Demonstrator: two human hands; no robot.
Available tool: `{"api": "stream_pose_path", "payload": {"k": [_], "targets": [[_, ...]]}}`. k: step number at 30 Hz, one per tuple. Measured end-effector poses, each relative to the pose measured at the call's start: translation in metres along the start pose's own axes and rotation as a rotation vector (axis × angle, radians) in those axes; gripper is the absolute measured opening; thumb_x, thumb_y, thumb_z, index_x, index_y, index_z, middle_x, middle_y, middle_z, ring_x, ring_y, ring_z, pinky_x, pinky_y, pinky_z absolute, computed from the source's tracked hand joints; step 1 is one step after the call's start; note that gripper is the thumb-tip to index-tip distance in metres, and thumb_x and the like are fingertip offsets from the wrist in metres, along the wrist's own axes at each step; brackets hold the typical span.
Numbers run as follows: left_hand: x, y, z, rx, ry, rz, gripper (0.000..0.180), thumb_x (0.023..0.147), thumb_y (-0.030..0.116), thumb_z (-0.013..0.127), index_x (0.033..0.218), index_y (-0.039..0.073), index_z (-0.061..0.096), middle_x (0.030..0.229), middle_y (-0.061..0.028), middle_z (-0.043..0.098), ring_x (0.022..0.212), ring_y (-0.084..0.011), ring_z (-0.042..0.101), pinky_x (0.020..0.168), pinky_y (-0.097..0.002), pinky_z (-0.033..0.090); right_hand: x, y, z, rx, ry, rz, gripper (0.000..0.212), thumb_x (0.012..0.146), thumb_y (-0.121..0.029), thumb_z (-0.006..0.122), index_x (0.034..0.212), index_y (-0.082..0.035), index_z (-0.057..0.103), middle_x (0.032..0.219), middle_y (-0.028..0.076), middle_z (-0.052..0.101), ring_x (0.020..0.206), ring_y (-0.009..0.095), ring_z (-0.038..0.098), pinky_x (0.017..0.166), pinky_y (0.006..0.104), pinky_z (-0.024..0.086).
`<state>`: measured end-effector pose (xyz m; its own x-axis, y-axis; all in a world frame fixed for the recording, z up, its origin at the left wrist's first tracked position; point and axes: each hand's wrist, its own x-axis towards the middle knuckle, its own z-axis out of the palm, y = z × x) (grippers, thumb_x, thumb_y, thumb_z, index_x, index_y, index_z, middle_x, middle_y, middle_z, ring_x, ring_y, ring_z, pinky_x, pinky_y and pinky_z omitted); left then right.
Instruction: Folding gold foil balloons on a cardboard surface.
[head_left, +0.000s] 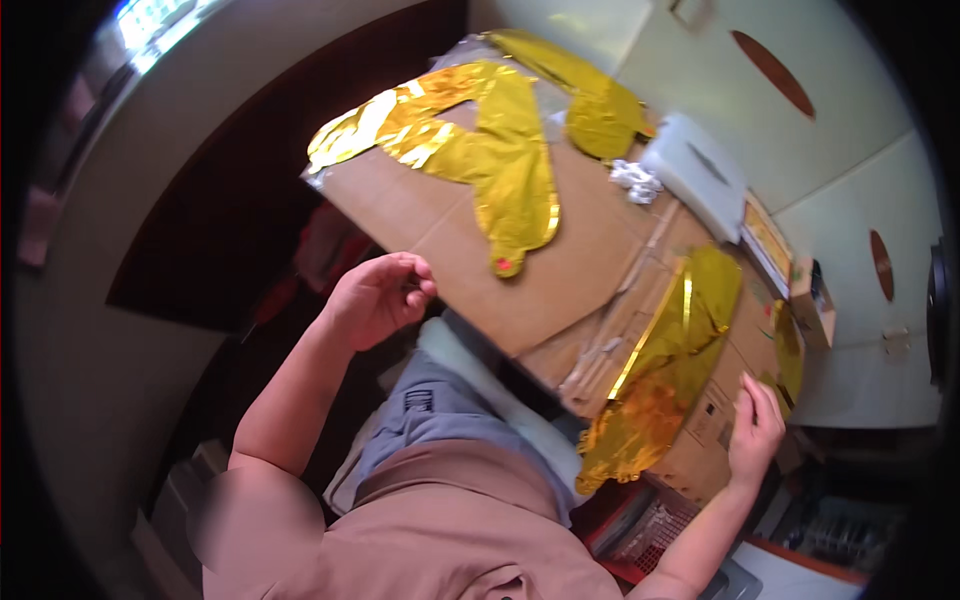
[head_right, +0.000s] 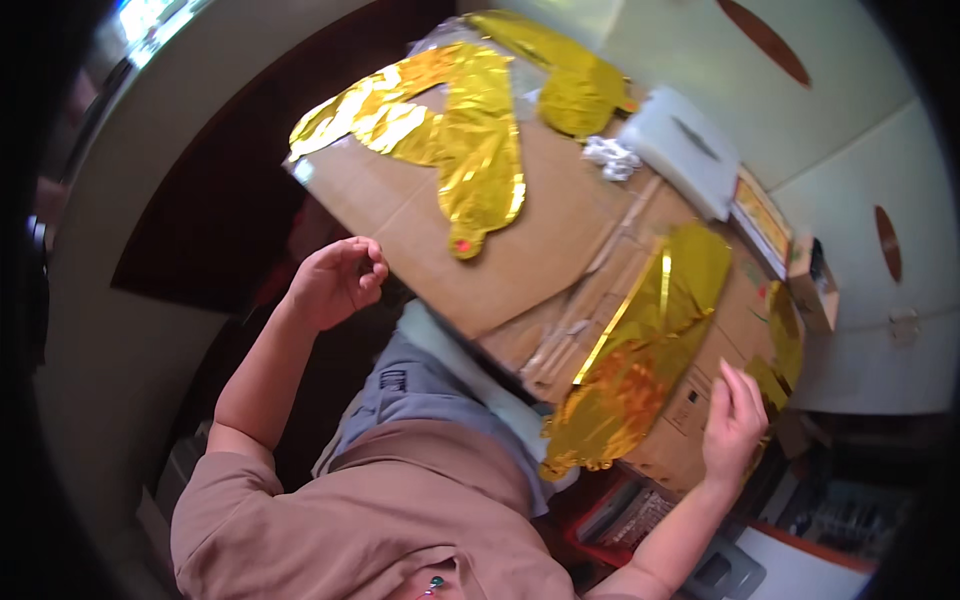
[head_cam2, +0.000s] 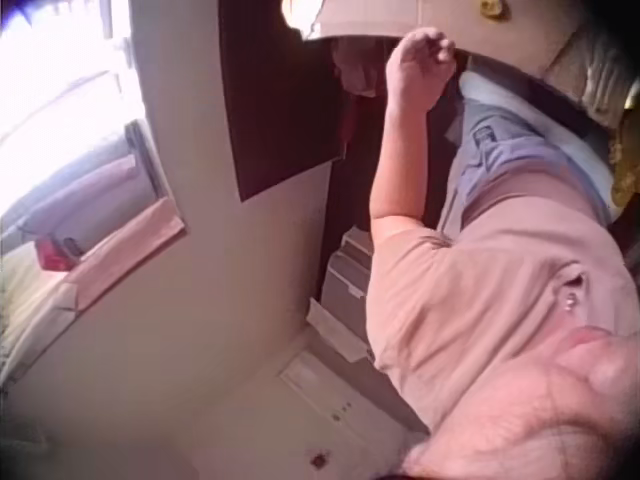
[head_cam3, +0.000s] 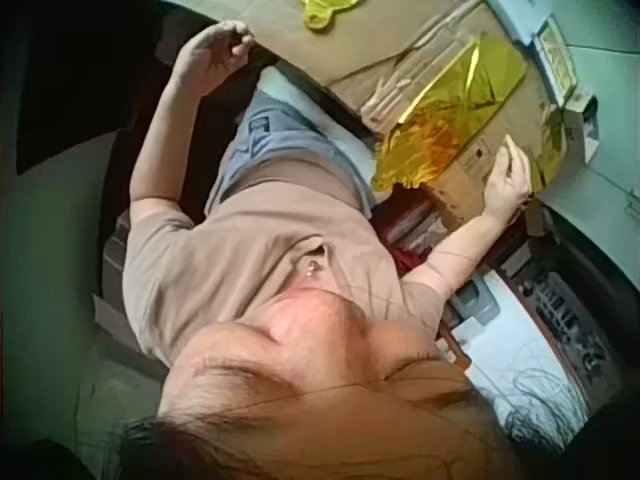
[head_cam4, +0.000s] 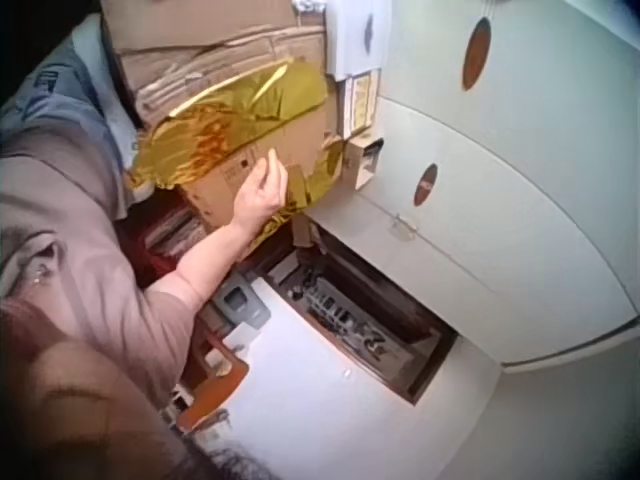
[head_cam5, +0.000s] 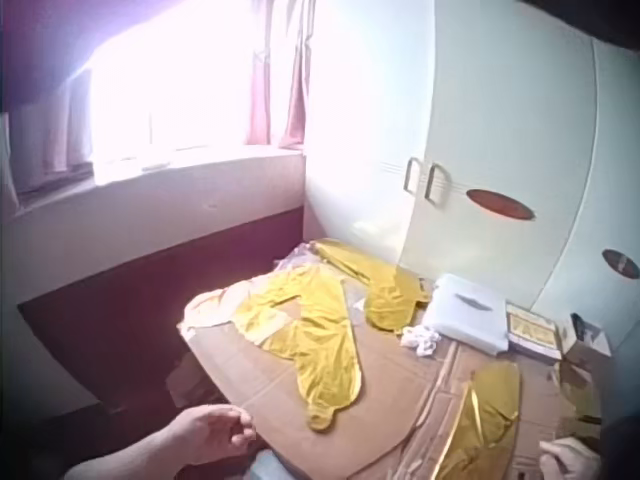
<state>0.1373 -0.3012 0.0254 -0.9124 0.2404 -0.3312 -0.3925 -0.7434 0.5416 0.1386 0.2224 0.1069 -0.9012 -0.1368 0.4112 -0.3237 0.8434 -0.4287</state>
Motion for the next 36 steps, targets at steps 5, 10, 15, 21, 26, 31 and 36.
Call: {"api": "stream_pose_path", "payload": {"k": [5,10,15,21,26,31,36], "targets": [[0.004,-0.013,-0.178,-0.043,0.473,0.009,0.021,0.102,0.020,0.047,0.103,0.004,0.061,0.094,-0.0095,0.066,0.069,-0.0131,0.059,0.064,-0.0253,0.050,-0.043,-0.008,0.004,0.092,0.017,0.176,0.019,0.098,-0.002,0.059,0.112,0.004,0.070,0.103,0.013,0.071,0.091,0.020,0.067,0.078,0.0305,0.054],[0.069,-0.022,-0.298,0.046,0.730,-0.020,0.025,0.102,0.027,0.049,0.108,0.006,0.061,0.098,-0.0098,0.066,0.078,-0.0186,0.061,0.070,-0.0326,0.051,-0.047,-0.029,0.006,0.082,0.020,0.242,0.017,0.098,-0.003,0.061,0.111,0.004,0.070,0.101,0.012,0.071,0.087,0.018,0.067,0.077,0.0290,0.054],[0.134,-0.018,-0.322,-0.025,0.404,0.017,0.045,0.099,0.041,0.055,0.129,0.008,0.062,0.126,-0.0123,0.065,0.118,-0.0334,0.059,0.098,-0.0512,0.049,-0.040,-0.035,0.007,0.062,0.148,0.226,0.015,0.094,0.000,0.064,0.106,0.003,0.072,0.099,0.012,0.073,0.089,0.020,0.069,0.080,0.0307,0.054],[0.106,-0.014,-0.395,1.095,0.550,0.322,0.034,0.107,0.026,0.049,0.117,-0.004,0.063,0.113,-0.0105,0.065,0.106,-0.0168,0.058,0.089,-0.0362,0.048,-0.045,-0.030,0.002,0.079,0.119,0.230,0.015,0.093,-0.001,0.067,0.106,0.001,0.072,0.095,0.014,0.072,0.086,0.023,0.071,0.077,0.0307,0.054],[0.067,-0.063,-0.214,1.422,0.229,0.382,0.027,0.099,0.017,0.061,0.115,-0.003,0.066,0.101,-0.0127,0.069,0.098,-0.0254,0.064,0.094,-0.0374,0.050,-0.074,-0.030,0.003,0.004,0.139,0.259,0.015,0.093,-0.007,0.069,0.106,0.001,0.072,0.095,0.014,0.072,0.084,0.026,0.071,0.074,0.0330,0.055],[-0.016,-0.044,-0.040,1.925,-0.286,-0.336,0.020,0.089,0.015,0.071,0.104,0.001,0.075,0.096,-0.0187,0.072,0.094,-0.0343,0.070,0.092,-0.0402,0.054,-0.090,-0.016,0.016,0.060,0.068,0.226,0.015,0.092,-0.005,0.069,0.107,0.001,0.072,0.097,0.013,0.072,0.087,0.026,0.071,0.076,0.0330,0.056],[-0.001,-0.042,0.090,1.609,-0.620,-0.153,0.014,0.093,0.011,0.069,0.100,0.001,0.075,0.090,-0.0144,0.073,0.085,-0.0243,0.071,0.077,-0.0349,0.056,-0.108,-0.024,0.015,0.131,0.004,0.181,0.018,0.088,-0.003,0.070,0.106,-0.001,0.071,0.101,0.013,0.070,0.088,0.030,0.069,0.077,0.0375,0.057]]}}
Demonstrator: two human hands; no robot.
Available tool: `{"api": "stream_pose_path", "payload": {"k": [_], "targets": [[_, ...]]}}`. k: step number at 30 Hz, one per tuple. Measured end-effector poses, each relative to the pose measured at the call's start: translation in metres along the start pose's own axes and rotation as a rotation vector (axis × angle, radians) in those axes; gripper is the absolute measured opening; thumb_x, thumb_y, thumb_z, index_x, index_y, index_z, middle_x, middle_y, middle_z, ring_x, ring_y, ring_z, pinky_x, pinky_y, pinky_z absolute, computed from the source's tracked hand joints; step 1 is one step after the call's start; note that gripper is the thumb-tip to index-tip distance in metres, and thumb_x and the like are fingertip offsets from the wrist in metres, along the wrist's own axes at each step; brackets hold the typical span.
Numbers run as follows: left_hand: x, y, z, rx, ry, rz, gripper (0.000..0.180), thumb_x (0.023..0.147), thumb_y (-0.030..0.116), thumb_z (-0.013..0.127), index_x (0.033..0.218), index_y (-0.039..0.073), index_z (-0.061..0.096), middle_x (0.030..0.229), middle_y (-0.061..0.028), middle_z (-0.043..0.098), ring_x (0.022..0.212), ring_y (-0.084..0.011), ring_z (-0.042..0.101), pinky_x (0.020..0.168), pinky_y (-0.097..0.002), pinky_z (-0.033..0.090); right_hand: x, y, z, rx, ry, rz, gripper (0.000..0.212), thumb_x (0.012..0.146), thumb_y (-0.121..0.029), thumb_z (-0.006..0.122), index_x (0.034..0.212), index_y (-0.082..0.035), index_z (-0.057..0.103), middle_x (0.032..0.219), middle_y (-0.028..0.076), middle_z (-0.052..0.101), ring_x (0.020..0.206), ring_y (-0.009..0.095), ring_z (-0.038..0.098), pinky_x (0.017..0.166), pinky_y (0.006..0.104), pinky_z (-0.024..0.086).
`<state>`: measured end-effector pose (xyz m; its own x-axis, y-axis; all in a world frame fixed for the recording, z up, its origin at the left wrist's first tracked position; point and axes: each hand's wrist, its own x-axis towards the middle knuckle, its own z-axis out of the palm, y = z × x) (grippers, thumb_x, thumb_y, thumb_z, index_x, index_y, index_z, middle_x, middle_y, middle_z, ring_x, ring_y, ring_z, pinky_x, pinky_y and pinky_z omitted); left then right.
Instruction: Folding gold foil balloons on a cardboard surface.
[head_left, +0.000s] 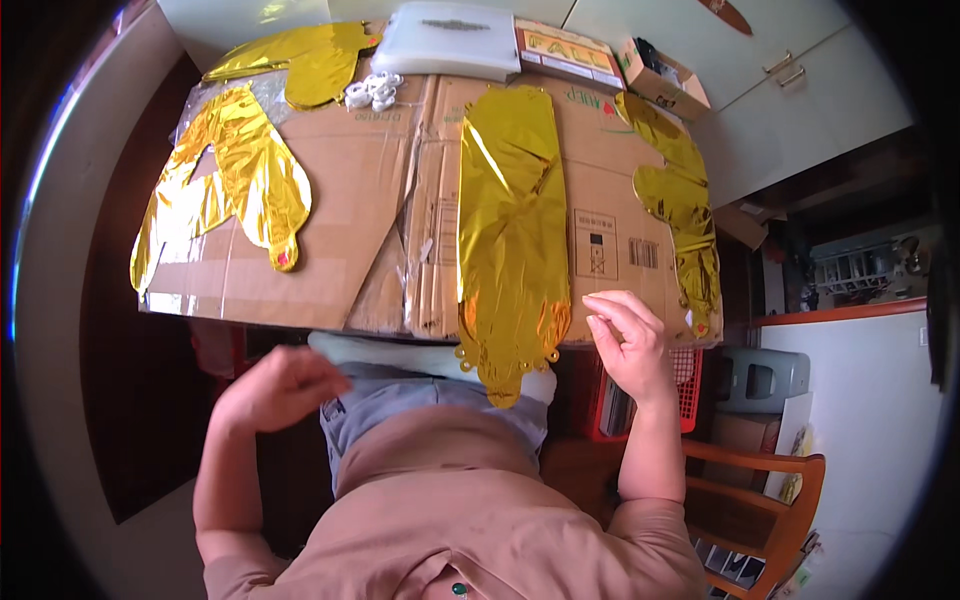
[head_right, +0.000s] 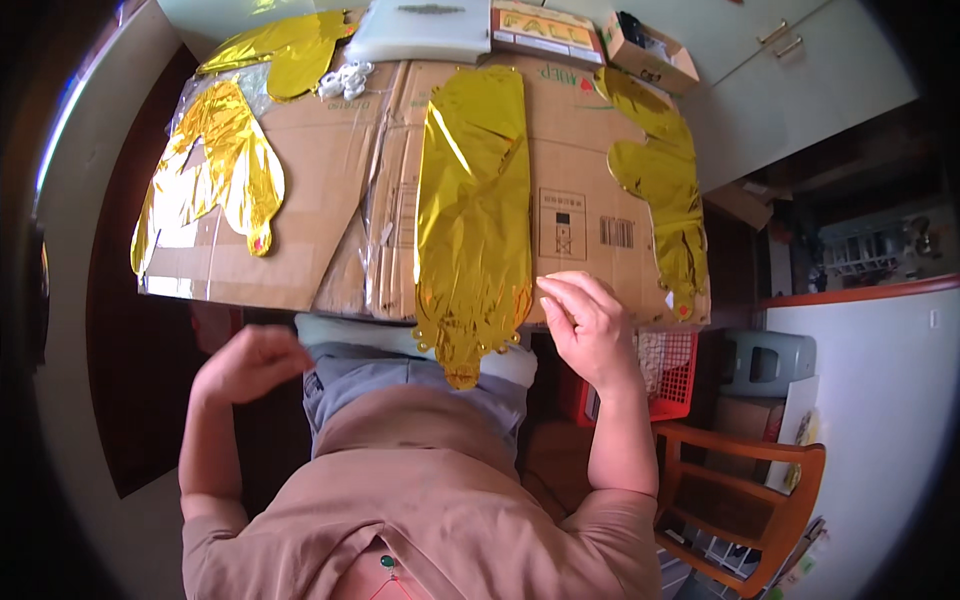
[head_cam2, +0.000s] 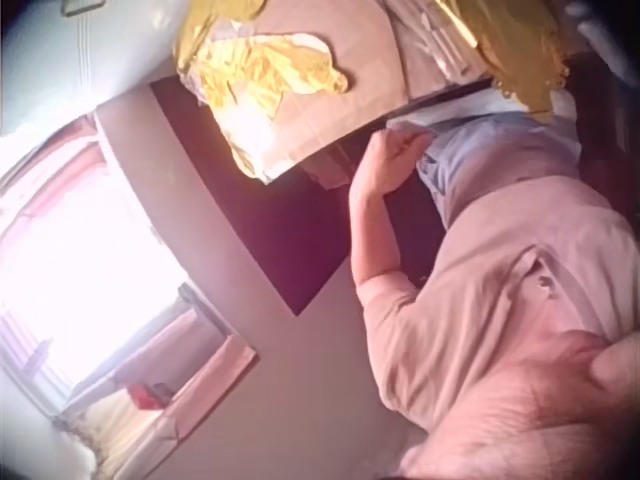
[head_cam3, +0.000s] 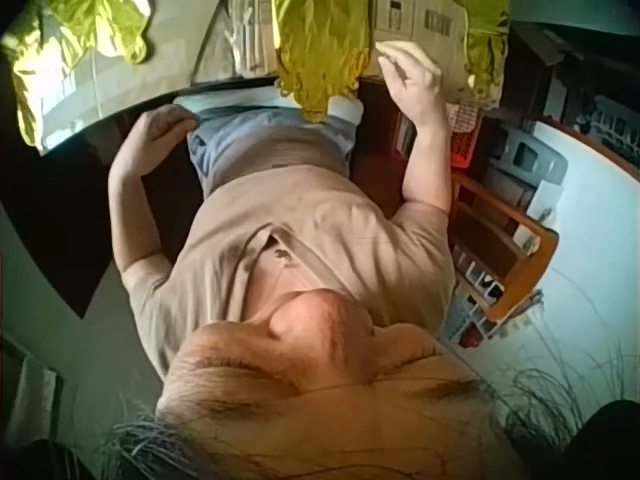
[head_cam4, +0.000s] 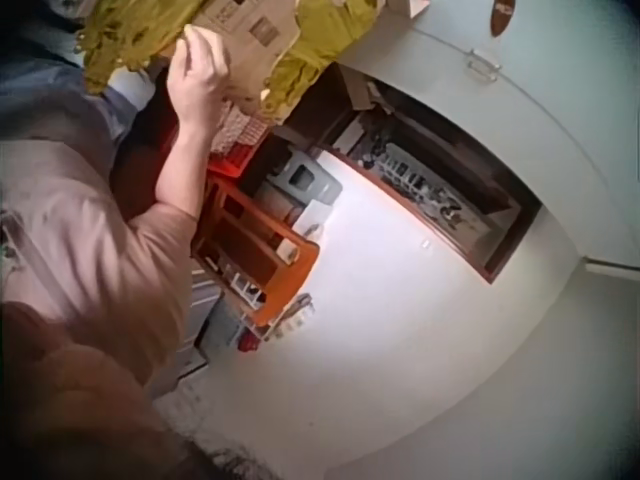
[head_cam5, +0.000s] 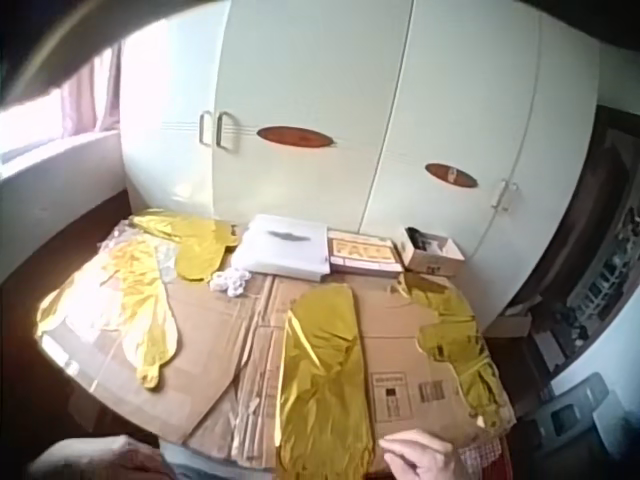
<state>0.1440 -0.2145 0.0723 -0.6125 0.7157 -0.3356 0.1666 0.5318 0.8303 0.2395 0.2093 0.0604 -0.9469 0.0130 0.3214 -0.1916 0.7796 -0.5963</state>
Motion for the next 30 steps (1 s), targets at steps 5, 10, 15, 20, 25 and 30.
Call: {"api": "stream_pose_path", "payload": {"k": [5,10,15,20,25,30], "targets": [[0.096,0.044,-0.001,0.347,0.348,0.583,0.009,0.092,0.010,0.068,0.097,0.002,0.069,0.095,-0.0124,0.067,0.092,-0.0336,0.065,0.082,-0.0418,0.053,-0.039,0.002,0.001,-0.198,-0.034,-0.135,0.039,0.075,-0.001,0.074,0.114,-0.005,0.069,0.113,0.011,0.066,0.098,0.031,0.064,0.088,0.0420,0.053],[0.181,0.052,0.013,0.590,0.319,0.941,0.019,0.087,0.011,0.074,0.106,0.008,0.071,0.124,-0.0115,0.063,0.122,-0.0334,0.058,0.103,-0.0469,0.047,-0.073,0.017,0.034,-0.368,0.079,-0.298,0.060,0.072,-0.011,0.080,0.129,-0.010,0.062,0.132,0.014,0.055,0.115,0.033,0.056,0.101,0.0493,0.045],[0.226,0.044,0.016,0.707,0.384,1.055,0.025,0.086,0.014,0.073,0.111,0.010,0.069,0.131,-0.0099,0.061,0.124,-0.0318,0.057,0.107,-0.0462,0.044,-0.076,0.027,0.067,-0.408,0.234,-0.373,0.065,0.074,-0.016,0.082,0.134,-0.014,0.058,0.138,0.013,0.052,0.121,0.031,0.055,0.107,0.0496,0.042],[0.234,0.029,0.010,0.712,0.364,0.998,0.036,0.087,0.014,0.073,0.122,0.012,0.065,0.136,-0.0122,0.057,0.125,-0.0331,0.056,0.107,-0.0470,0.044,-0.064,0.017,0.079,-0.444,0.246,-0.411,0.058,0.077,-0.012,0.074,0.134,-0.017,0.060,0.136,0.012,0.055,0.122,0.029,0.056,0.111,0.0479,0.038],[0.237,0.019,0.019,0.733,0.302,0.986,0.031,0.088,0.015,0.073,0.118,0.011,0.067,0.131,-0.0125,0.060,0.122,-0.0327,0.058,0.104,-0.0453,0.046,-0.055,0.007,0.087,-0.486,0.204,-0.439,0.040,0.084,-0.008,0.068,0.123,-0.015,0.066,0.130,0.009,0.060,0.119,0.027,0.057,0.109,0.0477,0.041],[0.236,0.013,0.019,0.683,0.288,0.965,0.029,0.090,0.017,0.072,0.117,0.010,0.068,0.126,-0.0125,0.063,0.120,-0.0330,0.060,0.102,-0.0447,0.048,-0.049,0.003,0.087,-0.461,0.151,-0.446,0.026,0.089,-0.012,0.068,0.115,-0.011,0.071,0.121,0.008,0.064,0.111,0.025,0.062,0.104,0.0478,0.044]]}}
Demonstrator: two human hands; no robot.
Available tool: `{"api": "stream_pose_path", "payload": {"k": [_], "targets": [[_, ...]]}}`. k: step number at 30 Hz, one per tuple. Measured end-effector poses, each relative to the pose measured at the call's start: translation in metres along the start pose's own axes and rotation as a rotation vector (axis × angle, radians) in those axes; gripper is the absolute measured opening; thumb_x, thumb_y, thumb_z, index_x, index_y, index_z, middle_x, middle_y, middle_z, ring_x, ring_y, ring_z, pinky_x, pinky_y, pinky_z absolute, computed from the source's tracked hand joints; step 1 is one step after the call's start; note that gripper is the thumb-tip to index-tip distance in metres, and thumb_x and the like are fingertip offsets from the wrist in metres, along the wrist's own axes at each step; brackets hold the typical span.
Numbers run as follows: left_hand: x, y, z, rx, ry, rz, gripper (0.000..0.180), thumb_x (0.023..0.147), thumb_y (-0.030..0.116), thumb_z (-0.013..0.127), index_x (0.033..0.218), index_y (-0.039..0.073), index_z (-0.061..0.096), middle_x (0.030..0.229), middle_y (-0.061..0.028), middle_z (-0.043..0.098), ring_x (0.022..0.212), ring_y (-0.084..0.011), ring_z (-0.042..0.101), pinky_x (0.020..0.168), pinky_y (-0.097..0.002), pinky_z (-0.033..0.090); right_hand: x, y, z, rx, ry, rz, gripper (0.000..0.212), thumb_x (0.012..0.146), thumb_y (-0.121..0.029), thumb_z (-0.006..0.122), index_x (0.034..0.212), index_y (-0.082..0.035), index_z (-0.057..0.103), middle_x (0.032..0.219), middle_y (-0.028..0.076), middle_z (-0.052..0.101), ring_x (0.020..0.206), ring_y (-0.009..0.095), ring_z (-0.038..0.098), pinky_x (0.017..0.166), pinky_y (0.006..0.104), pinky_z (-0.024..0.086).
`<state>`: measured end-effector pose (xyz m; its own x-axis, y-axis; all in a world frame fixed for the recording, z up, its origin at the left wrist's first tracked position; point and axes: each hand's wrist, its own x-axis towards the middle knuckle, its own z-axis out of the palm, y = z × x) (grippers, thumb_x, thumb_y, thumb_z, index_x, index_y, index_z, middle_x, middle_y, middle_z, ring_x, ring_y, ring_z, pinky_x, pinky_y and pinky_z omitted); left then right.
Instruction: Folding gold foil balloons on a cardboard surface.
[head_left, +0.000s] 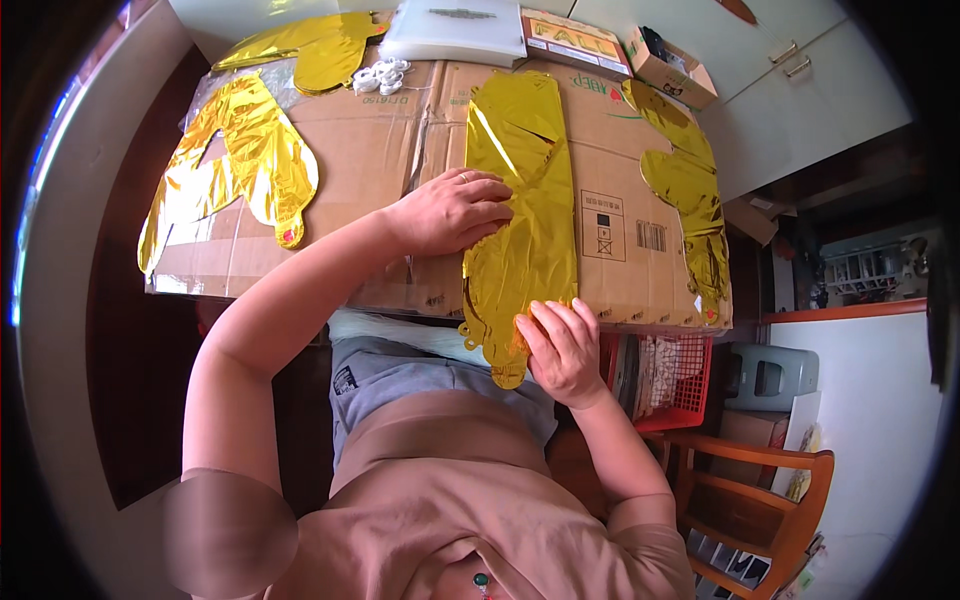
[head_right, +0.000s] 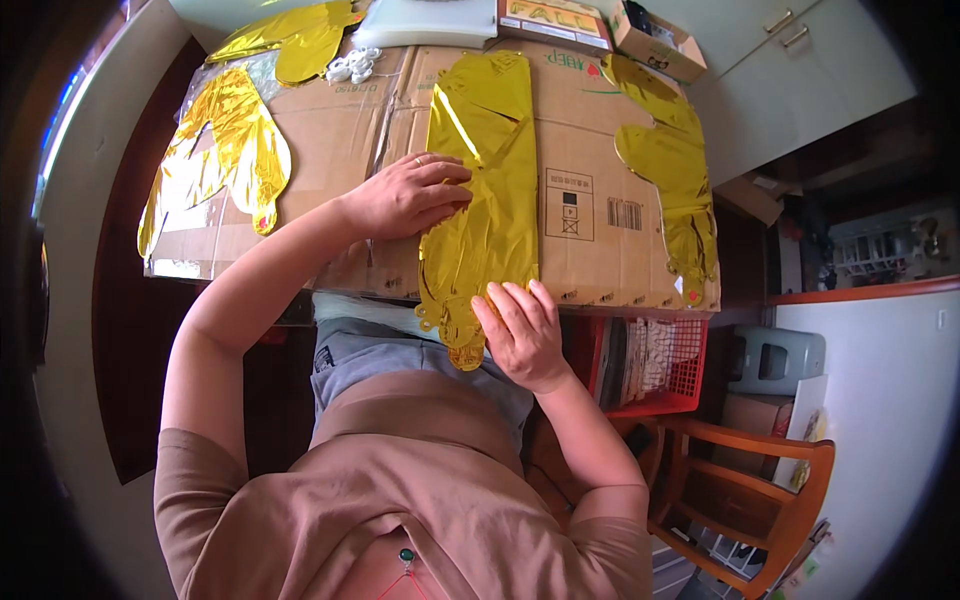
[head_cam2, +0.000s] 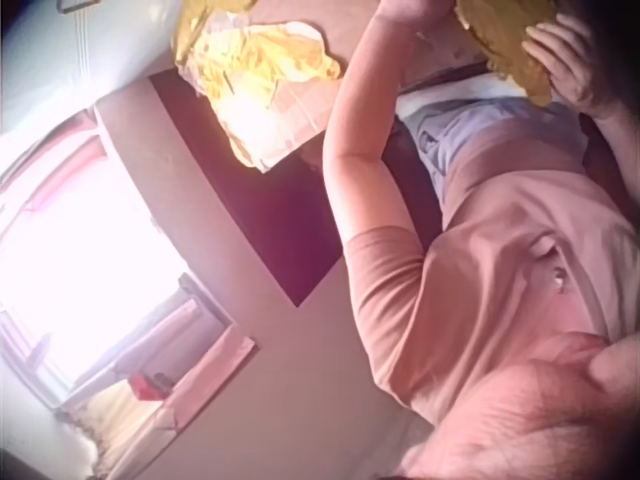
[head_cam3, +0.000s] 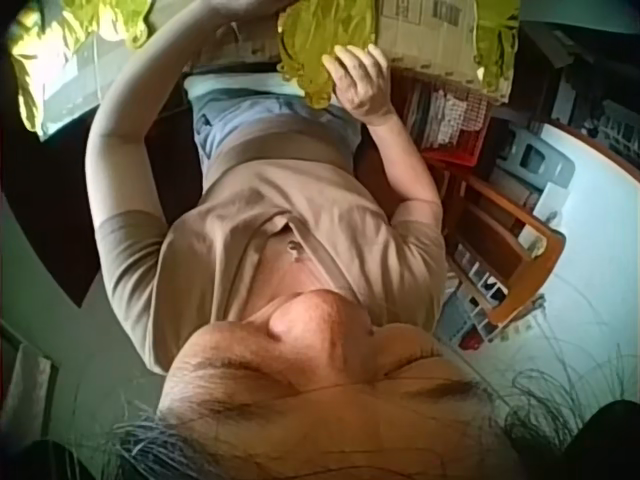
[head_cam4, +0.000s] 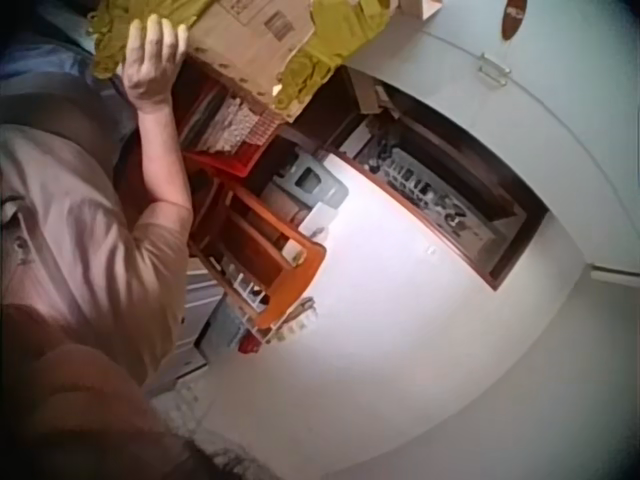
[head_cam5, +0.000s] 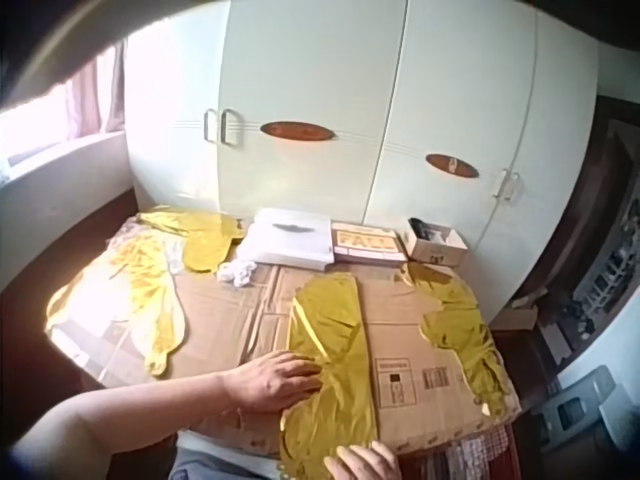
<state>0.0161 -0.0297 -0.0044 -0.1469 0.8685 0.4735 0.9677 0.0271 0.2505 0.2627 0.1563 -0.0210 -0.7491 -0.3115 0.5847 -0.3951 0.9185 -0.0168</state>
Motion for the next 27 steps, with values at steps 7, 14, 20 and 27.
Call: {"api": "stream_pose_path", "payload": {"k": [7,14,20,27], "targets": [[0.000,-0.002,0.003,-0.021,0.028,0.002,0.030,0.090,0.017,0.072,0.118,0.008,0.067,0.126,-0.0130,0.062,0.121,-0.0333,0.059,0.103,-0.0451,0.047,0.008,0.002,-0.001,0.016,-0.016,-0.018,0.027,0.087,-0.012,0.069,0.114,-0.010,0.071,0.115,0.008,0.066,0.106,0.025,0.063,0.102,0.0474,0.045],[0.005,0.001,-0.005,-0.038,0.051,0.028,0.027,0.092,0.022,0.068,0.117,0.010,0.069,0.127,-0.0134,0.063,0.123,-0.0324,0.058,0.106,-0.0448,0.045,0.014,0.003,-0.003,0.009,0.006,-0.015,0.027,0.086,-0.012,0.071,0.113,-0.010,0.070,0.116,0.009,0.064,0.106,0.024,0.063,0.102,0.0467,0.046],[0.014,0.004,-0.002,-0.062,0.013,0.091,0.030,0.088,0.018,0.073,0.116,0.008,0.068,0.127,-0.0132,0.062,0.127,-0.0347,0.055,0.107,-0.0478,0.044,0.015,0.005,-0.004,0.029,-0.038,-0.012,0.024,0.087,-0.013,0.069,0.110,-0.010,0.072,0.114,0.008,0.064,0.108,0.025,0.062,0.103,0.0472,0.046],[0.015,0.006,0.002,-0.120,-0.010,0.047,0.023,0.088,0.015,0.072,0.110,0.009,0.070,0.123,-0.0112,0.064,0.124,-0.0335,0.058,0.105,-0.0470,0.045,0.015,0.009,-0.003,0.020,-0.034,-0.026,0.028,0.089,-0.016,0.067,0.116,-0.010,0.070,0.116,0.008,0.064,0.109,0.025,0.062,0.102,0.0463,0.047]]}}
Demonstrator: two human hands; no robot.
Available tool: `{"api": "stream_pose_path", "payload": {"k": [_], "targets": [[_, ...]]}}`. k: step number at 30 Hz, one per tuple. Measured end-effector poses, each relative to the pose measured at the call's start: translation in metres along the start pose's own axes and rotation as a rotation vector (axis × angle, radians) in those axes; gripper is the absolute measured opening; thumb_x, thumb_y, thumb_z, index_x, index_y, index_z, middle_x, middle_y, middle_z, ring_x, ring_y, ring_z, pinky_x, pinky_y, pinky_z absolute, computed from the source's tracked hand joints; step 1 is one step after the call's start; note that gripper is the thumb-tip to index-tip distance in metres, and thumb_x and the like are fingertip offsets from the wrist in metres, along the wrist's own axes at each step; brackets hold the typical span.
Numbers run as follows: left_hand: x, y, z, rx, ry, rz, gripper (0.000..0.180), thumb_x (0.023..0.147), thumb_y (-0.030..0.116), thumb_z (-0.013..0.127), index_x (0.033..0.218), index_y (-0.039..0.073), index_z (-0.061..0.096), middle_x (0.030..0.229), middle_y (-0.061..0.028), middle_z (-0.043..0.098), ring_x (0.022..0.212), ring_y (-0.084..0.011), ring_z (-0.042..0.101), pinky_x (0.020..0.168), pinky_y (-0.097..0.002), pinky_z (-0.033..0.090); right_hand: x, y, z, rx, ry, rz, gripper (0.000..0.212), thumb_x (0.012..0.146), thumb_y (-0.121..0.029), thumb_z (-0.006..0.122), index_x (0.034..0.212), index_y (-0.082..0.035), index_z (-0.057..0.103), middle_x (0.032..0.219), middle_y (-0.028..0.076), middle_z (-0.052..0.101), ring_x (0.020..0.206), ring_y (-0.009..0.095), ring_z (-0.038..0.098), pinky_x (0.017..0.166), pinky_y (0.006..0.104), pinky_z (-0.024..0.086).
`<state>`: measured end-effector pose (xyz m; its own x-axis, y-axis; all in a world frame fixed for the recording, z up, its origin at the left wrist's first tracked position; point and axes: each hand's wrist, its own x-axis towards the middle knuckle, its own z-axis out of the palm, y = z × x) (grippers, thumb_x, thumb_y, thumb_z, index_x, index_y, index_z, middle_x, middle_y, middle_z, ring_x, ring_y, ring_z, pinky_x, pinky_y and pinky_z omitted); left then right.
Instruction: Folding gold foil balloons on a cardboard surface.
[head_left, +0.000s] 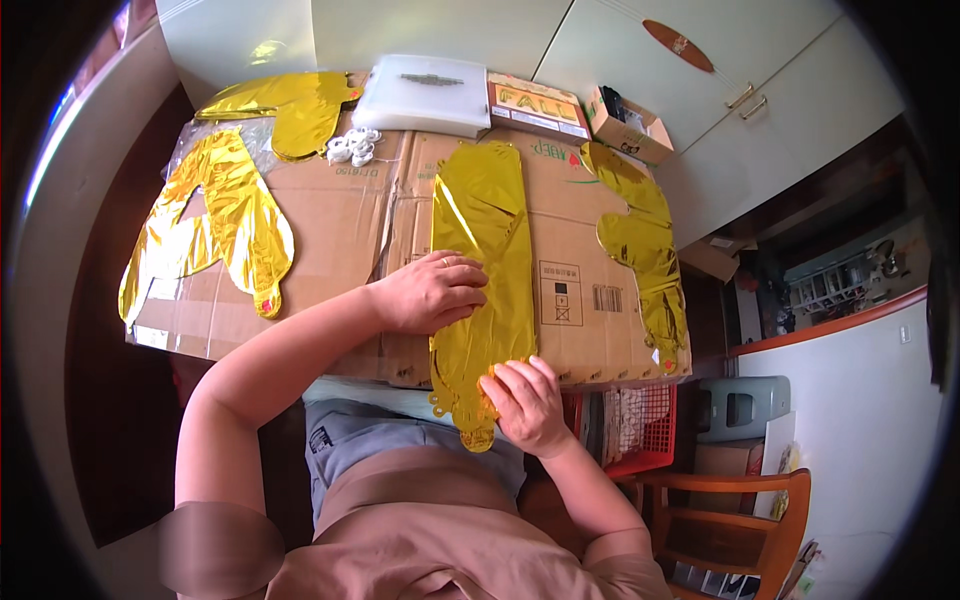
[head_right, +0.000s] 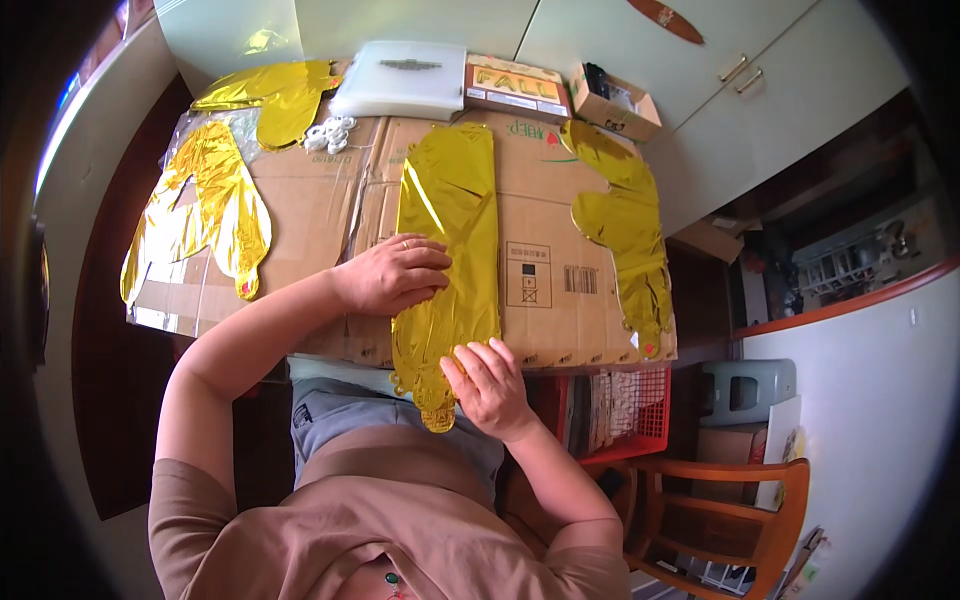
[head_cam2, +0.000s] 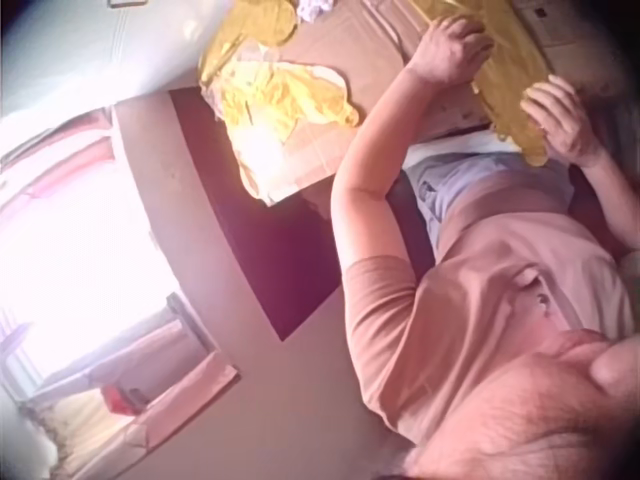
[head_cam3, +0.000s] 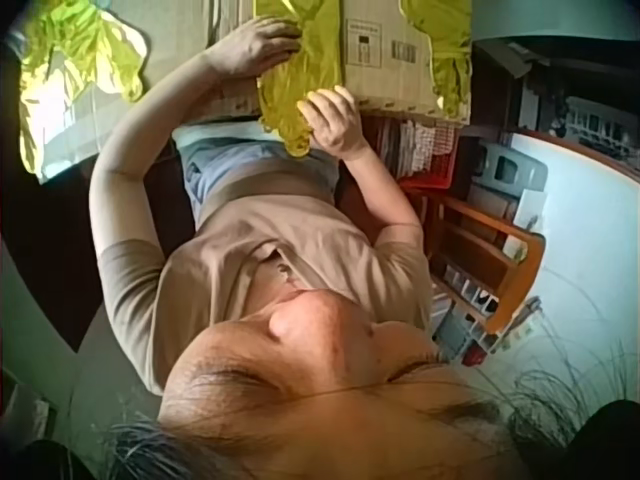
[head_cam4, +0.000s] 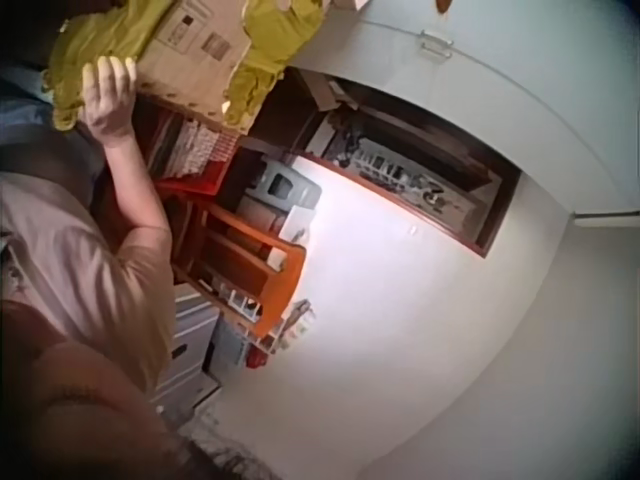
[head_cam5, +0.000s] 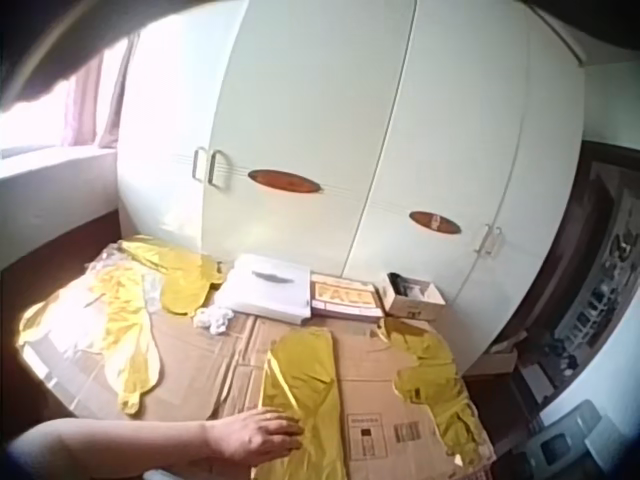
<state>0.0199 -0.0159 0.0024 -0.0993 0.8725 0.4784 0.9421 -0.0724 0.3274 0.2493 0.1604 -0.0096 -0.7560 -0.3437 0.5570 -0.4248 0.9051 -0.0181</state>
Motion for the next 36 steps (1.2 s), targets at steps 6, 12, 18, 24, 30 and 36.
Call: {"api": "stream_pose_path", "payload": {"k": [6,12,18,24,30,36], "targets": [[-0.001,-0.004,0.001,-0.025,0.022,-0.005,0.022,0.089,0.017,0.070,0.109,0.008,0.070,0.120,-0.0099,0.065,0.122,-0.0299,0.059,0.105,-0.0441,0.045,0.002,0.000,0.001,0.064,-0.002,-0.001,0.026,0.088,-0.013,0.063,0.112,-0.009,0.071,0.114,0.009,0.066,0.106,0.025,0.064,0.100,0.0464,0.047],[0.001,-0.005,0.000,-0.091,0.025,-0.018,0.022,0.088,0.011,0.071,0.110,0.006,0.069,0.120,-0.0124,0.064,0.121,-0.0341,0.060,0.103,-0.0464,0.046,0.003,0.000,0.004,0.058,0.005,0.003,0.026,0.088,-0.013,0.064,0.112,-0.008,0.071,0.114,0.009,0.066,0.105,0.025,0.064,0.100,0.0463,0.047],[-0.001,-0.006,0.003,-0.108,0.026,-0.028,0.022,0.088,0.010,0.071,0.110,0.006,0.069,0.121,-0.0122,0.064,0.121,-0.0341,0.060,0.103,-0.0460,0.046,0.005,0.000,-0.002,0.113,-0.021,0.057,0.027,0.088,-0.013,0.062,0.114,-0.007,0.070,0.113,0.009,0.066,0.107,0.024,0.063,0.102,0.0472,0.045],[-0.003,-0.006,0.005,-0.106,0.019,-0.040,0.022,0.087,0.010,0.072,0.108,0.006,0.070,0.121,-0.0119,0.064,0.121,-0.0332,0.060,0.103,-0.0461,0.046,0.014,-0.006,-0.011,0.134,-0.003,0.154,0.032,0.084,-0.012,0.064,0.116,-0.008,0.069,0.112,0.008,0.066,0.104,0.024,0.064,0.103,0.0498,0.043],[-0.003,-0.007,0.005,-0.100,0.022,-0.031,0.022,0.087,0.011,0.072,0.108,0.007,0.070,0.120,-0.0116,0.064,0.121,-0.0331,0.060,0.103,-0.0457,0.046,0.016,-0.008,-0.007,0.050,-0.053,0.067,0.027,0.086,-0.013,0.063,0.110,-0.006,0.072,0.108,0.009,0.067,0.101,0.023,0.064,0.101,0.0483,0.044],[0.000,-0.014,0.002,-0.194,0.023,-0.051,0.024,0.085,0.012,0.074,0.109,0.007,0.070,0.121,-0.0126,0.064,0.120,-0.0335,0.060,0.102,-0.0454,0.047,0.017,-0.005,-0.008,0.075,-0.033,0.054,0.026,0.086,-0.014,0.064,0.109,-0.006,0.073,0.106,0.008,0.069,0.098,0.022,0.065,0.100,0.0464,0.046]]}}
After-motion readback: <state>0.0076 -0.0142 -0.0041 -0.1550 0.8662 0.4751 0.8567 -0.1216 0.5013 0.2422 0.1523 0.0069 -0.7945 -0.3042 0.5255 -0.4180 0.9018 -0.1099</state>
